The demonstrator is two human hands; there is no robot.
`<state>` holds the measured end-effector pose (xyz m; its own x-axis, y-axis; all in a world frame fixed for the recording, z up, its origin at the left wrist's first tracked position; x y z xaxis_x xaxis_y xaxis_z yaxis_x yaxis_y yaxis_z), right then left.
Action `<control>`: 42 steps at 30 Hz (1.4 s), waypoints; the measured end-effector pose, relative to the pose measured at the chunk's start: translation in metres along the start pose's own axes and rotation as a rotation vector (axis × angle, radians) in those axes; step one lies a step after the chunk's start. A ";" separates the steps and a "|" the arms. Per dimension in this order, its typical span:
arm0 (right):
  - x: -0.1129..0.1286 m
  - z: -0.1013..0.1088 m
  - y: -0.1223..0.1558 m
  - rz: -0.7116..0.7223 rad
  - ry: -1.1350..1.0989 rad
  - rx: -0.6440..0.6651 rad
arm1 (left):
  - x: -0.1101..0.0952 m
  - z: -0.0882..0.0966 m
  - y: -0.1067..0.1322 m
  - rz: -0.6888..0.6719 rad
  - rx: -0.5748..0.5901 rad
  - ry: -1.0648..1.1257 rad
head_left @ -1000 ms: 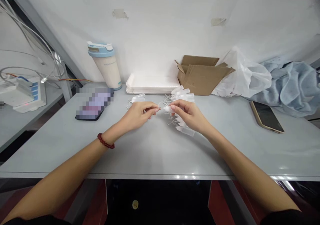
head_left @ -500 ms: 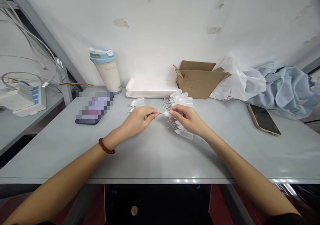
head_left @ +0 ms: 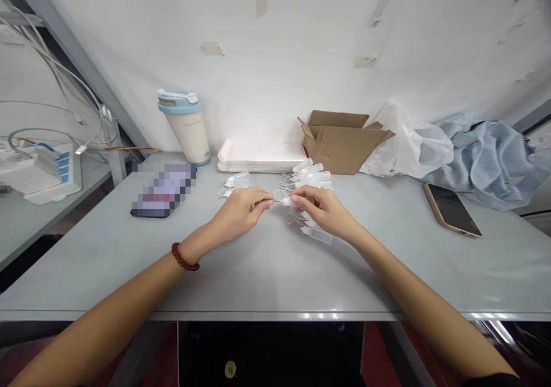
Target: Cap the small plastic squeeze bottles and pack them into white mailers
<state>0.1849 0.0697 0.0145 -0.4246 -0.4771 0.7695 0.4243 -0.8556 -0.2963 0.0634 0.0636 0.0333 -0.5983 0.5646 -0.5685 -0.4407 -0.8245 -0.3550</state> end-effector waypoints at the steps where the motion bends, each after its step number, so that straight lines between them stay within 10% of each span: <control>1: 0.001 0.000 0.000 0.006 0.001 -0.008 | 0.000 0.000 0.000 0.010 -0.002 0.011; 42: 0.017 -0.002 0.005 0.123 0.073 -0.065 | -0.002 0.009 -0.001 0.029 -0.058 0.179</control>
<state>0.1785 0.0568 0.0250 -0.4303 -0.5904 0.6828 0.4251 -0.7998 -0.4237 0.0589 0.0634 0.0414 -0.4794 0.5288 -0.7004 -0.3822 -0.8442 -0.3757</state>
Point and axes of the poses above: each hand's wrist, its own y-axis away from the middle knuckle, its own z-axis out of the back of the hand, x = y × z, the point moved 10 cm from there along -y, towards the middle knuckle, and after that the axes turned 8 degrees about z, right-handed, at the moved point
